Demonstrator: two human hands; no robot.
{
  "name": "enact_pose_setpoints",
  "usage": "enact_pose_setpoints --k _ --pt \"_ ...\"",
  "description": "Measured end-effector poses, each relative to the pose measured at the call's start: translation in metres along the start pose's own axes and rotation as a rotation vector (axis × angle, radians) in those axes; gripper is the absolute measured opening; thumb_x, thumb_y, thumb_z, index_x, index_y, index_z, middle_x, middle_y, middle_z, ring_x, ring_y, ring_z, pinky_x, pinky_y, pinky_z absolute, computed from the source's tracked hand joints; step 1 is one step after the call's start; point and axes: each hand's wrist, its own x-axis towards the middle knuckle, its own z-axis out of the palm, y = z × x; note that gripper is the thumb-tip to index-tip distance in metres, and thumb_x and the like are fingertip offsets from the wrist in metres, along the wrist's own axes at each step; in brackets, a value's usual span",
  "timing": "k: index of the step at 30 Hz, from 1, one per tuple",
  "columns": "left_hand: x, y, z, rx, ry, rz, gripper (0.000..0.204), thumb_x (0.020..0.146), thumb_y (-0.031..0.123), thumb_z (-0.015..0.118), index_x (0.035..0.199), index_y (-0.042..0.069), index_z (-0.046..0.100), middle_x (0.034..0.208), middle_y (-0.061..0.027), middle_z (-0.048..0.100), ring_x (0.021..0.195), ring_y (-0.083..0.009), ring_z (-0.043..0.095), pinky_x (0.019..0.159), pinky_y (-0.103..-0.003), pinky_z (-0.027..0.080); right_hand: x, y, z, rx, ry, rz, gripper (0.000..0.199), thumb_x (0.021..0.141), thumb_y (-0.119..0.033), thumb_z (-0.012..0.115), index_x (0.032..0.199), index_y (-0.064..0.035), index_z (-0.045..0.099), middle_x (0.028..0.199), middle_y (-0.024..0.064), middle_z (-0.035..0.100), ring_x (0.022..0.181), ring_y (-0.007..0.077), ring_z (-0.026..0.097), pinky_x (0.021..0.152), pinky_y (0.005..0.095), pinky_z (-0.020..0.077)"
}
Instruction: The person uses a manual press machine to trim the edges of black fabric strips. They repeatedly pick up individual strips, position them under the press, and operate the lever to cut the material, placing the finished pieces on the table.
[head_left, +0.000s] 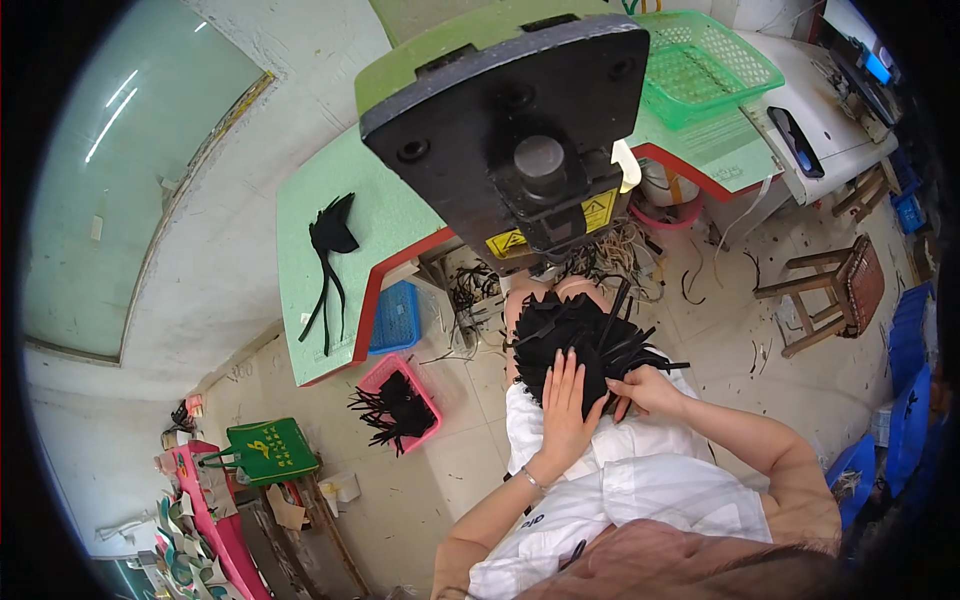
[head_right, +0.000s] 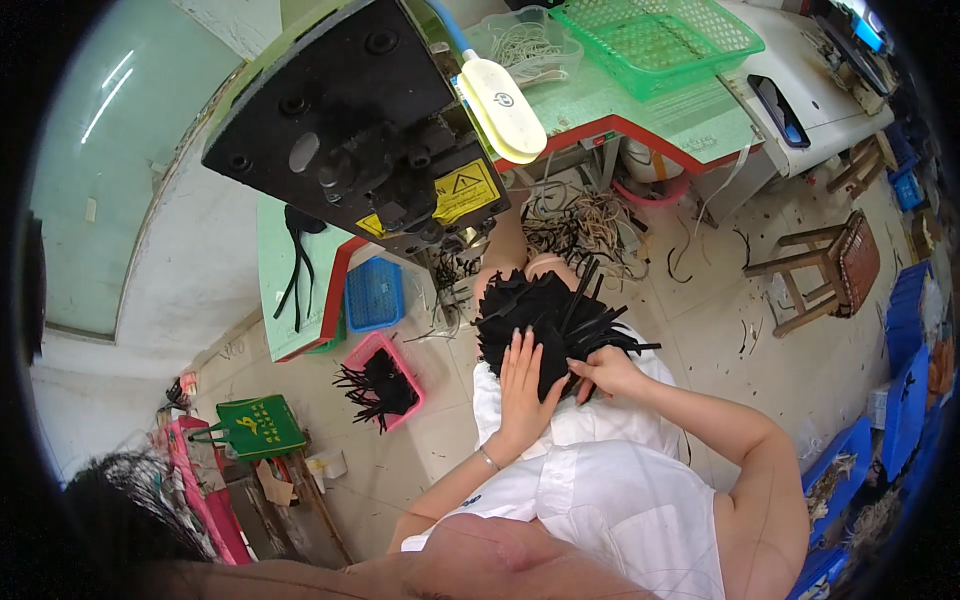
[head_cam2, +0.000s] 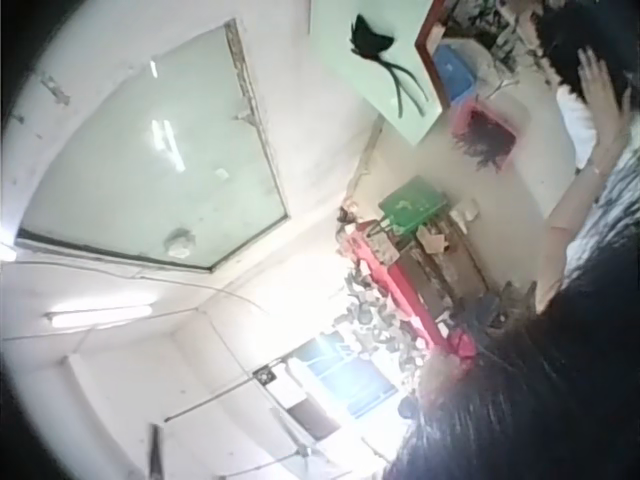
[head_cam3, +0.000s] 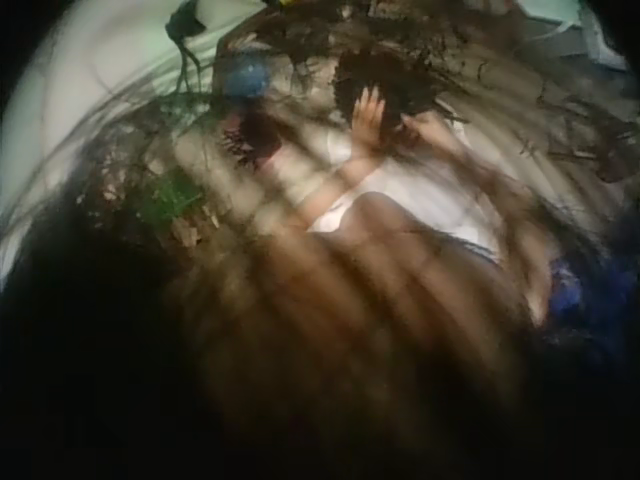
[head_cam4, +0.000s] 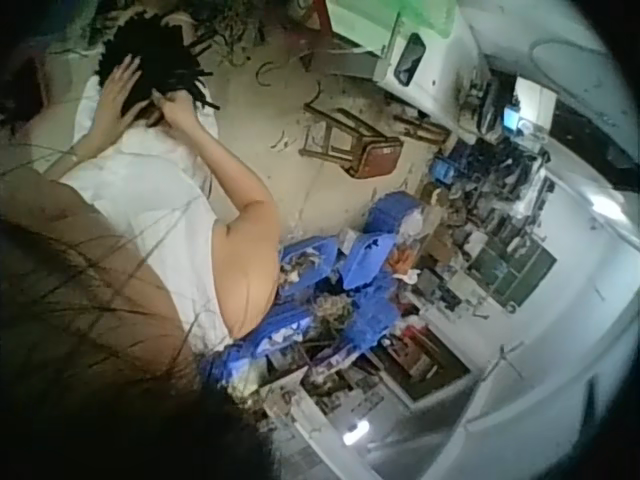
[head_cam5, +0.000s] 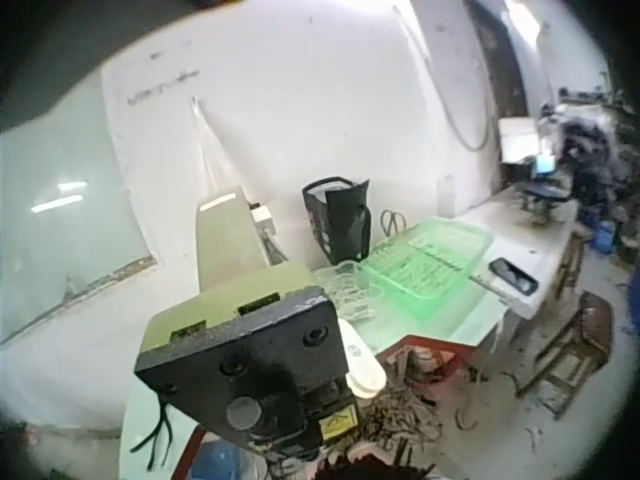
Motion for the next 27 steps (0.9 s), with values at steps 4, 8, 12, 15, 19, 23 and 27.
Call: enact_pose_setpoints --k 4,8,12,15,19,23,27 --pt "-0.005 0.015 -0.005 -0.297 0.059 -0.303 0.033 0.078 0.013 0.07 0.107 -0.001 0.059 0.1 -0.0083 0.055 0.09 -0.0205 0.052 0.08 -0.031 0.039 -0.009 -0.007 -0.014 -0.151 -0.115 -0.033 0.042 0.094 -0.03 0.048 0.074 0.0035 0.064 0.069 0.009 0.069 0.037 0.008 0.047 0.04 0.0243 0.0402" --pt "0.022 0.006 -0.029 -0.872 0.033 -0.535 0.009 0.081 0.004 0.068 0.085 -0.001 0.061 0.077 0.0047 0.049 0.069 -0.0035 0.045 0.06 -0.017 0.035 -0.02 -0.02 -0.041 -0.064 -0.391 -0.255 0.029 0.095 -0.021 0.044 0.098 0.0003 0.064 0.076 0.0076 0.067 0.051 0.0094 0.053 0.049 0.0249 0.043" --pt "0.066 0.039 -0.079 -0.718 0.145 -0.284 0.013 0.08 0.008 0.07 0.087 0.001 0.062 0.072 0.0012 0.049 0.061 -0.0059 0.045 0.054 -0.02 0.036 -0.013 -0.031 -0.045 0.34 -0.501 -0.506 0.03 0.096 -0.019 0.044 0.116 0.0004 0.053 0.074 0.0107 0.061 0.059 0.0153 0.058 0.05 0.0261 0.0449" --pt "0.092 0.053 -0.088 -0.374 0.169 -0.062 0.016 0.077 0.006 0.072 0.086 0.001 0.06 0.071 -0.0022 0.052 0.058 -0.0084 0.05 0.051 -0.023 0.04 0.005 -0.045 -0.054 0.616 -0.559 -0.496 0.034 0.096 -0.024 0.045 0.115 0.0025 0.054 0.077 0.0167 0.062 0.068 0.0221 0.064 0.05 0.029 0.0517" --pt "0.112 0.05 -0.085 -0.242 0.353 -0.003 0.014 0.077 0.007 0.072 0.084 0.0 0.061 0.07 -0.0037 0.054 0.058 -0.0093 0.053 0.05 -0.022 0.042 0.005 -0.077 -0.065 0.767 -0.459 -0.448 0.029 0.093 -0.017 0.048 0.109 0.0065 0.056 0.092 0.0203 0.064 0.084 0.0292 0.066 0.064 0.0346 0.0575" --pt "0.125 0.052 -0.091 -0.54 0.341 -0.105 0.013 0.08 0.009 0.07 0.084 -0.001 0.064 0.072 -0.0026 0.059 0.061 -0.0067 0.056 0.055 -0.019 0.046 -0.007 -0.109 -0.074 0.54 -0.355 -0.577 0.023 0.085 -0.003 0.059 0.108 0.0034 0.058 0.094 0.0122 0.064 0.081 0.0207 0.065 0.076 0.0321 0.0535" --pt "0.126 0.044 -0.097 -0.998 0.218 -0.43 0.018 0.087 0.013 0.064 0.087 -0.004 0.067 0.076 -0.0027 0.063 0.063 -0.0061 0.057 0.058 -0.019 0.049 -0.033 -0.135 -0.091 0.166 -0.008 -0.568 0.023 0.083 -0.001 0.062 0.104 0.0052 0.058 0.081 0.0062 0.066 0.073 0.0117 0.063 0.065 0.0258 0.0513"
